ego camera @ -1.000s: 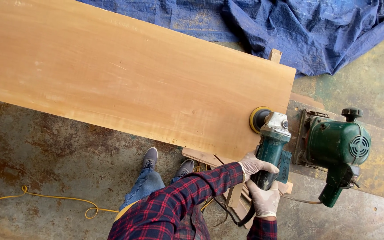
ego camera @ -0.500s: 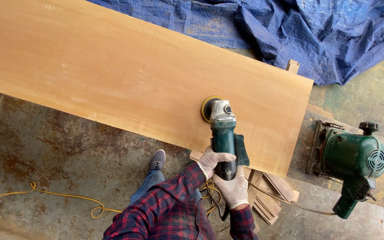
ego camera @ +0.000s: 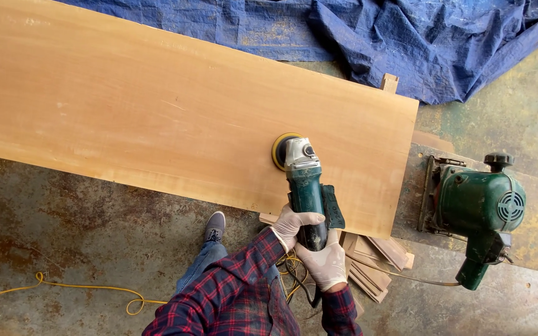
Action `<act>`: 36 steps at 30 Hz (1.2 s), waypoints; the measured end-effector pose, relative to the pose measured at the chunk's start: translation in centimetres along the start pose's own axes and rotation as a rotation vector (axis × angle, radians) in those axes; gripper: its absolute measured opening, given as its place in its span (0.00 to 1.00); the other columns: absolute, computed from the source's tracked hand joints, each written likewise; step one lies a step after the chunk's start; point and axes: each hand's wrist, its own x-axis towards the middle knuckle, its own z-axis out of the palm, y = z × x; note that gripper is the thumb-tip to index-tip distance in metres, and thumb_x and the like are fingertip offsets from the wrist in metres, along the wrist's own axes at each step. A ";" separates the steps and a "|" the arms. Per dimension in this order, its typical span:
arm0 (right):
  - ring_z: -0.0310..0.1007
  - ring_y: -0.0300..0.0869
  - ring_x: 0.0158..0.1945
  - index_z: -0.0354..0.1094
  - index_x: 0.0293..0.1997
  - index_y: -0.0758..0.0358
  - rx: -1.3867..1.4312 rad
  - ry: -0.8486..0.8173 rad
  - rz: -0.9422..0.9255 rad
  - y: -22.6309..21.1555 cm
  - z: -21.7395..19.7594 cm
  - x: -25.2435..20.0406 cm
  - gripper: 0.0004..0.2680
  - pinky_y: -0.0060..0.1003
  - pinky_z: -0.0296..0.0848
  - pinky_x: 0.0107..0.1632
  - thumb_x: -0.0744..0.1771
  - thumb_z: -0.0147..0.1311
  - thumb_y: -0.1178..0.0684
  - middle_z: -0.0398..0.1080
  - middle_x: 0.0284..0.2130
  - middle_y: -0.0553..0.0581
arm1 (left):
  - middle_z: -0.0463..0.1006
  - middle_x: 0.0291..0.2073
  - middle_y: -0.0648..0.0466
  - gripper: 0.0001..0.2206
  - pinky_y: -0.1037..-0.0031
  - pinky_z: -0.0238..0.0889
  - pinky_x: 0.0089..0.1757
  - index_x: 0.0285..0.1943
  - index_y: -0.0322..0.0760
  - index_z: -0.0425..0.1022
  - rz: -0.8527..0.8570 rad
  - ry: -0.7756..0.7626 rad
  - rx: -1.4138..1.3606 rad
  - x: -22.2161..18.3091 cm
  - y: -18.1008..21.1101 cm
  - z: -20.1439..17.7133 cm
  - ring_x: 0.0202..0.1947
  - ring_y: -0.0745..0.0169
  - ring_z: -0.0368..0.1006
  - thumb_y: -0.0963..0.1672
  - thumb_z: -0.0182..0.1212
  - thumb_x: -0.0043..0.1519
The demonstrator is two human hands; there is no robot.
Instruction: The person sands the surface of a long wooden board resting on sawhorses, moving an angle grinder fitted with a sanding disc steadily along the board's face. They work the sander back and forth across the wood, covering different sections of the board throughout the clip.
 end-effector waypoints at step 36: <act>0.78 0.42 0.33 0.68 0.44 0.69 0.022 0.122 0.027 4.2 -1.7 2.6 0.22 0.38 0.75 0.38 0.54 0.71 0.46 0.78 0.30 0.59 | 0.80 0.41 0.48 0.26 0.65 0.74 0.46 0.54 0.32 0.75 -0.052 -0.117 0.056 3.8 -2.2 2.5 0.40 0.57 0.78 0.39 0.76 0.45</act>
